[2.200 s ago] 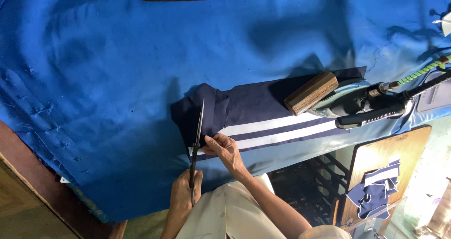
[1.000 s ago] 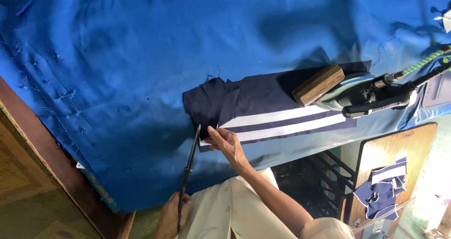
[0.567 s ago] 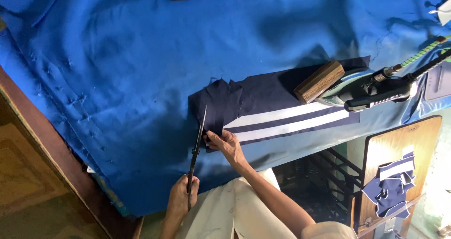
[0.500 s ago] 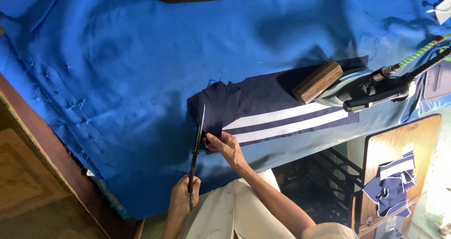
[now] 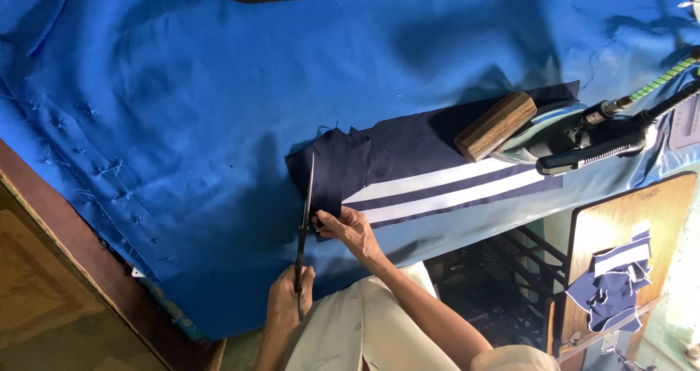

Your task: The person cuts a dark blue fabric with white stripes using shears, then irons the fabric with a steam iron. They continue cutting along the white stripes and trim the edges of the fabric pieces.

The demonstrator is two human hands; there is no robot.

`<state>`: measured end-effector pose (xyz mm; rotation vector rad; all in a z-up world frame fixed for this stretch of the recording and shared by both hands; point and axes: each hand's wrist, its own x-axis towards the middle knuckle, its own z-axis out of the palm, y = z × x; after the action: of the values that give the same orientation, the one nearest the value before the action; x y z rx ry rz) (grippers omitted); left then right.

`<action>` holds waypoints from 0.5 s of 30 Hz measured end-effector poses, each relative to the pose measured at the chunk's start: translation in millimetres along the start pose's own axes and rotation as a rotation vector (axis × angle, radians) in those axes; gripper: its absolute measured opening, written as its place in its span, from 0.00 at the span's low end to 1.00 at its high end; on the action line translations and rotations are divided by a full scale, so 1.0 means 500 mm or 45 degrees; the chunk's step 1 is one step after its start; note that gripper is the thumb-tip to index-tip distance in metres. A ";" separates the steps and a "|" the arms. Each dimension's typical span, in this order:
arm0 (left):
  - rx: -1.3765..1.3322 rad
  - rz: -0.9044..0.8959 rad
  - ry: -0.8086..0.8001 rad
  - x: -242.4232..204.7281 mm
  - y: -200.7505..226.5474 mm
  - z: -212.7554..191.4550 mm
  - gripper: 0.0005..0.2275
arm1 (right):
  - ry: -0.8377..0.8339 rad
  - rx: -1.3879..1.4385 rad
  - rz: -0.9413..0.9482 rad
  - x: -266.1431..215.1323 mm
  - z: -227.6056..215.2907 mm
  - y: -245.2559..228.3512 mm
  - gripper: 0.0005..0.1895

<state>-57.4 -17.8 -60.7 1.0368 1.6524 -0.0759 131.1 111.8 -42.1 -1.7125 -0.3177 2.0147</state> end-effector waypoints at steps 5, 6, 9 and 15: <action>-0.045 -0.095 0.003 0.000 0.083 -0.033 0.21 | -0.016 -0.004 0.003 0.005 -0.006 0.003 0.18; -0.056 -0.105 0.002 -0.003 0.086 -0.034 0.23 | -0.024 0.009 0.001 0.005 -0.007 0.005 0.18; -0.095 -0.278 -0.052 -0.005 0.123 -0.054 0.21 | -0.015 0.006 0.042 0.002 -0.007 -0.007 0.18; -0.499 -0.136 0.002 -0.006 0.082 -0.031 0.26 | -0.039 -0.018 0.013 -0.001 -0.010 -0.010 0.18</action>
<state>-42.3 13.9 -34.1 0.6513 1.6401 0.1722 137.2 115.1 -40.4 -1.6965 -0.3348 2.0525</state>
